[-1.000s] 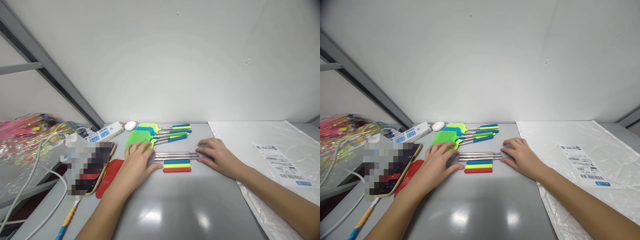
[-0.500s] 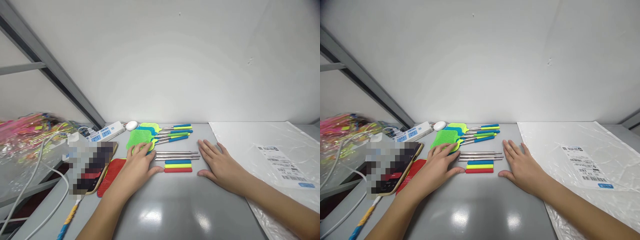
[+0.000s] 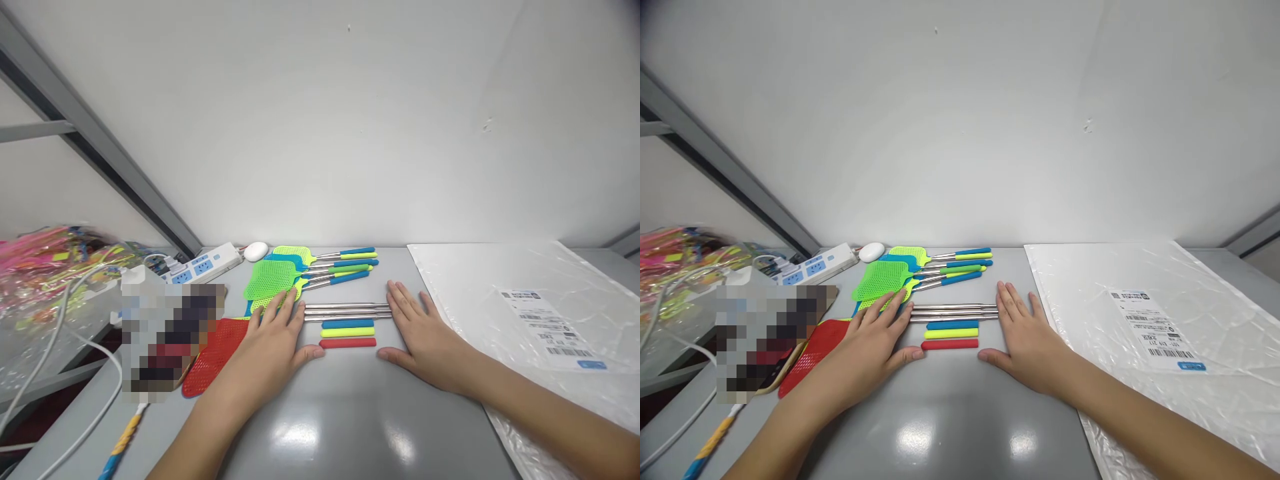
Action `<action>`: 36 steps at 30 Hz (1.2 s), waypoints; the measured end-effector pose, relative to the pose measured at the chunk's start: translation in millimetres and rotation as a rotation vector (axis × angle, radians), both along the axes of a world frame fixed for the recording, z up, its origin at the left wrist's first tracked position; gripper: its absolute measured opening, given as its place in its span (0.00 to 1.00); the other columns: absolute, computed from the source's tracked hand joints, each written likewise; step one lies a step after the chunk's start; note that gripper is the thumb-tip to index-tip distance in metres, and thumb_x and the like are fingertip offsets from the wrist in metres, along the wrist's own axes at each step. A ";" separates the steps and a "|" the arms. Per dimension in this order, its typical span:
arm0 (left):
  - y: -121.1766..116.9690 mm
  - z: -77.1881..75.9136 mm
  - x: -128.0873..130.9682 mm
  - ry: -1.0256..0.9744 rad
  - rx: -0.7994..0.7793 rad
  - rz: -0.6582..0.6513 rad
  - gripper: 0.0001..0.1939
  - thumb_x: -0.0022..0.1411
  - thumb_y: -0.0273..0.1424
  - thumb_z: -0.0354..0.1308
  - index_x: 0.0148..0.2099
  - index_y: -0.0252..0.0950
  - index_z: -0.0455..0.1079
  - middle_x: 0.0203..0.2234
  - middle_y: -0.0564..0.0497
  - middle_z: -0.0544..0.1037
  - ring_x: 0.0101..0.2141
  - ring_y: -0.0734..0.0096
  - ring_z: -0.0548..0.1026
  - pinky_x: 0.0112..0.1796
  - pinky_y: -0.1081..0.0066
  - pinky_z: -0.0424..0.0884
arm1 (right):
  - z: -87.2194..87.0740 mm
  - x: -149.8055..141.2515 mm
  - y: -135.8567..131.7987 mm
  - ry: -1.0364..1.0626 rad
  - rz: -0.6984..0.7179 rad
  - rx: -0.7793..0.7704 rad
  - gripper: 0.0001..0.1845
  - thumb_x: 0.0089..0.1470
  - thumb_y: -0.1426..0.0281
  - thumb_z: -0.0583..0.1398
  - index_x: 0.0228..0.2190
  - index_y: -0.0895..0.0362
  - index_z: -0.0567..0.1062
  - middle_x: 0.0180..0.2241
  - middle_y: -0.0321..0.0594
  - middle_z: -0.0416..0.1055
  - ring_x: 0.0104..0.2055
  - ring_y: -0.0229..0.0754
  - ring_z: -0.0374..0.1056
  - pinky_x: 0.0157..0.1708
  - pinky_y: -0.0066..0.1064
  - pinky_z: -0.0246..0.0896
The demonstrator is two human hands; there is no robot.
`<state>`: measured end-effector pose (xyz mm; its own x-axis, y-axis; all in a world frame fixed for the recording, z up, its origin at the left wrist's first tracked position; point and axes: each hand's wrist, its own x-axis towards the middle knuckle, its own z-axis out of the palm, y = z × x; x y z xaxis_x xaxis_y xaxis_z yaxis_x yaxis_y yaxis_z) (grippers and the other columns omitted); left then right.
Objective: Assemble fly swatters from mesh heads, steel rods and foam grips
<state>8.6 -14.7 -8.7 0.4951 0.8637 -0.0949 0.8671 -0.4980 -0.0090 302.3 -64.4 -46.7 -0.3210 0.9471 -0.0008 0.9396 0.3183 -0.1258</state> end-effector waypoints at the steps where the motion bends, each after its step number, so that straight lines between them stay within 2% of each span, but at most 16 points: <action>1: 0.3 -0.1 -0.7 -0.004 0.003 -0.003 0.43 0.64 0.58 0.45 0.68 0.31 0.57 0.69 0.39 0.47 0.67 0.40 0.44 0.61 0.40 0.48 | 0.9 -0.4 0.2 0.005 -0.003 -0.014 0.53 0.58 0.39 0.43 0.67 0.59 0.26 0.70 0.50 0.28 0.71 0.55 0.27 0.66 0.59 0.34; 5: 2.7 0.3 -4.9 -0.029 0.001 -0.008 0.42 0.64 0.58 0.44 0.68 0.34 0.58 0.69 0.41 0.48 0.67 0.40 0.44 0.60 0.39 0.48 | 6.3 -1.1 -0.1 0.029 -0.024 -0.067 0.53 0.58 0.39 0.44 0.68 0.60 0.30 0.70 0.49 0.28 0.71 0.55 0.26 0.66 0.58 0.32; 10: 5.6 7.2 -7.7 -0.073 -0.024 -0.018 0.43 0.62 0.59 0.48 0.67 0.33 0.60 0.68 0.38 0.52 0.67 0.40 0.46 0.60 0.41 0.51 | 10.5 0.4 -1.0 0.049 -0.075 -0.090 0.50 0.59 0.40 0.43 0.69 0.59 0.37 0.70 0.46 0.31 0.71 0.53 0.28 0.67 0.56 0.32; 16: 5.0 12.2 -3.2 -0.190 0.004 -0.070 0.50 0.54 0.63 0.53 0.70 0.38 0.51 0.68 0.41 0.54 0.66 0.45 0.48 0.61 0.46 0.53 | 7.8 2.6 0.0 0.050 -0.063 -0.046 0.47 0.60 0.41 0.44 0.68 0.57 0.44 0.70 0.45 0.35 0.72 0.50 0.31 0.67 0.55 0.32; 24: -1.6 2.0 10.8 -0.285 -0.062 -0.210 0.56 0.49 0.61 0.61 0.71 0.44 0.44 0.67 0.44 0.55 0.66 0.47 0.48 0.62 0.46 0.47 | 5.4 3.8 1.9 0.109 -0.001 0.064 0.39 0.61 0.46 0.50 0.65 0.52 0.55 0.70 0.47 0.43 0.71 0.53 0.39 0.66 0.58 0.37; 29: -4.1 -0.6 15.3 -0.310 -0.047 -0.244 0.50 0.53 0.58 0.61 0.70 0.44 0.47 0.66 0.45 0.58 0.65 0.48 0.50 0.62 0.45 0.47 | 6.8 3.5 1.9 0.122 0.018 0.088 0.35 0.62 0.48 0.51 0.63 0.51 0.58 0.69 0.47 0.45 0.70 0.53 0.42 0.65 0.59 0.37; 34: -6.2 3.7 18.5 -0.337 0.001 -0.231 0.35 0.64 0.48 0.56 0.68 0.43 0.52 0.62 0.47 0.64 0.63 0.53 0.55 0.62 0.48 0.47 | 8.5 2.5 2.1 0.131 0.032 0.095 0.32 0.62 0.49 0.51 0.62 0.50 0.61 0.69 0.47 0.46 0.70 0.54 0.43 0.65 0.60 0.38; 36: -6.3 4.3 19.3 -0.346 0.016 -0.223 0.32 0.66 0.46 0.55 0.67 0.43 0.54 0.61 0.47 0.65 0.63 0.55 0.56 0.63 0.50 0.48 | 8.8 2.5 2.2 0.134 0.033 0.092 0.31 0.62 0.49 0.50 0.61 0.50 0.61 0.69 0.47 0.47 0.70 0.53 0.43 0.65 0.59 0.38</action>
